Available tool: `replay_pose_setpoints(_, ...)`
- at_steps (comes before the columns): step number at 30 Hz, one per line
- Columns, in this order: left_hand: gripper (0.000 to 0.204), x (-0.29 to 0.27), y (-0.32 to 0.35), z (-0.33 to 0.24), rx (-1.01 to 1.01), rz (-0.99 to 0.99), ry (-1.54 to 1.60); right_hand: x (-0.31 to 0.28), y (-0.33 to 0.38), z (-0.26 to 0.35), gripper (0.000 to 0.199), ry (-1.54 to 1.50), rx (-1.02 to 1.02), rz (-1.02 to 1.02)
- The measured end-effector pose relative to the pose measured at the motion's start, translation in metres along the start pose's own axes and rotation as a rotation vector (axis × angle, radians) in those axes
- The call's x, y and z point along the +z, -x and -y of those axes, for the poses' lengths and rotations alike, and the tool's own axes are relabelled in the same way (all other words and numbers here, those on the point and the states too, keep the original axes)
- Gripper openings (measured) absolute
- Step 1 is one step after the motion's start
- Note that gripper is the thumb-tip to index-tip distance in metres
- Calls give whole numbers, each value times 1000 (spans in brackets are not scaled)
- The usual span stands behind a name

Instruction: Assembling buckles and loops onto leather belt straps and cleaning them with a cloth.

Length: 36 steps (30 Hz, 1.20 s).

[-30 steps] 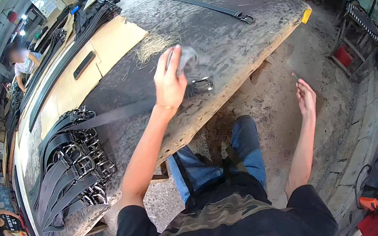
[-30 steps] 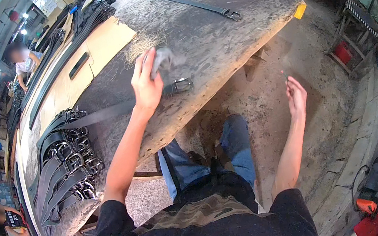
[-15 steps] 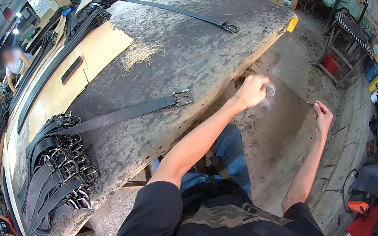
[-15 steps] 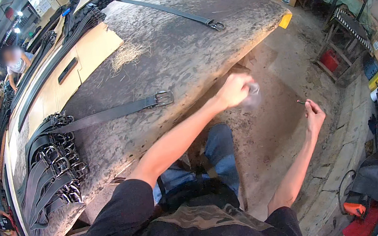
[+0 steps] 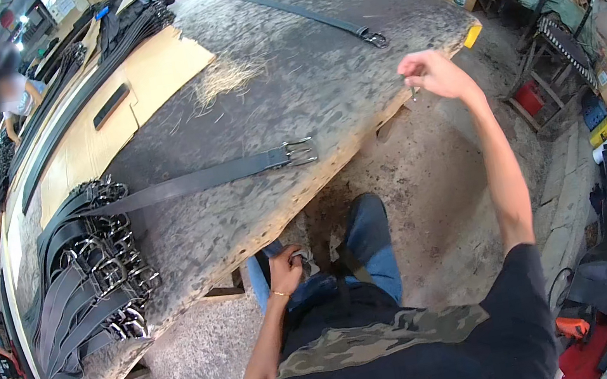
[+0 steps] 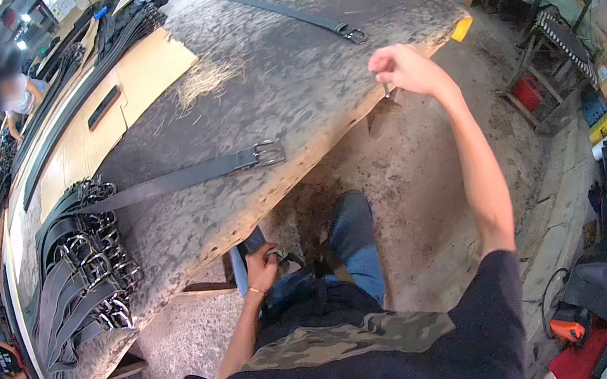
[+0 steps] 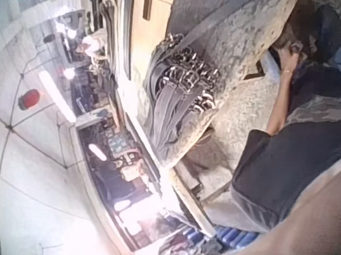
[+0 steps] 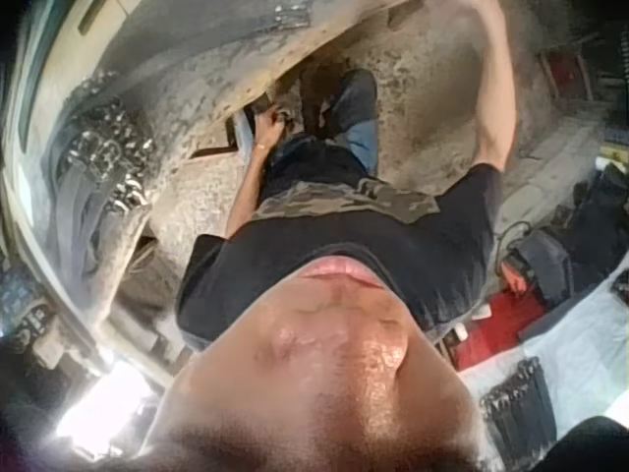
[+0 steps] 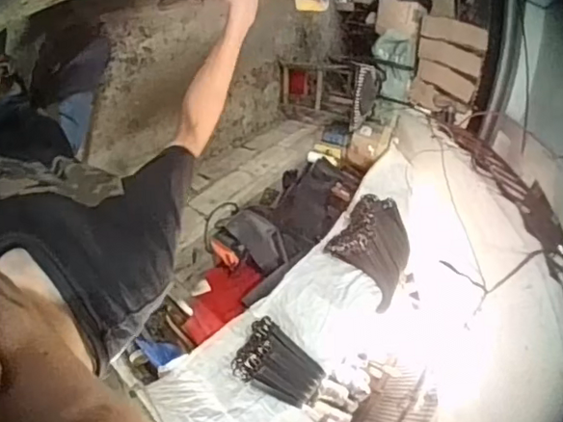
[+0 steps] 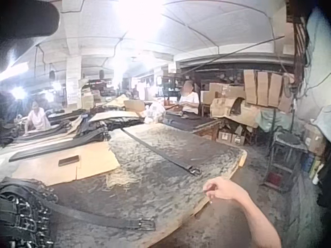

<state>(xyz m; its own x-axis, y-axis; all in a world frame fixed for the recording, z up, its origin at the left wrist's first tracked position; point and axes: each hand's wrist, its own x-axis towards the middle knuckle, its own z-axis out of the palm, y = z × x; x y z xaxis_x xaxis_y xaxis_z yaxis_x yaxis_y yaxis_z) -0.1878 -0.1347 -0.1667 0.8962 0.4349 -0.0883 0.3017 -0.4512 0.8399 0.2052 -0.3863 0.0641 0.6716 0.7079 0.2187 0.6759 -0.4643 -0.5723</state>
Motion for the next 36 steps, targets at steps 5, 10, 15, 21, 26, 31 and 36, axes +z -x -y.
replay_pose_setpoints(5, 27, 0, 22, 21, 35, -145, 13, 28, -52, 18, 20, 186, 30, 302)
replay_pose_setpoints(10, 27, 7, 24, 42, 65, -112, 141, 44, -60, 19, 17, 356, 80, 281)
replay_pose_setpoints(15, 27, 17, 14, 104, 141, -167, 211, 50, -65, 20, 17, 367, 119, 306)
replay_pose_setpoints(21, 28, 2, 9, 138, -95, -192, 197, 45, -63, 25, 20, 407, 130, 351)
replay_pose_setpoints(26, 29, -5, 17, 123, -225, -200, 255, 40, -63, 28, 22, 436, 163, 343)
replay_pose_setpoints(31, 25, -5, 33, 117, 0, -204, 271, 56, -59, 92, 29, 181, 36, 197)
replay_pose_setpoints(36, 25, -22, 20, 32, 163, 196, 110, 124, -29, 151, 45, -54, -336, 354)
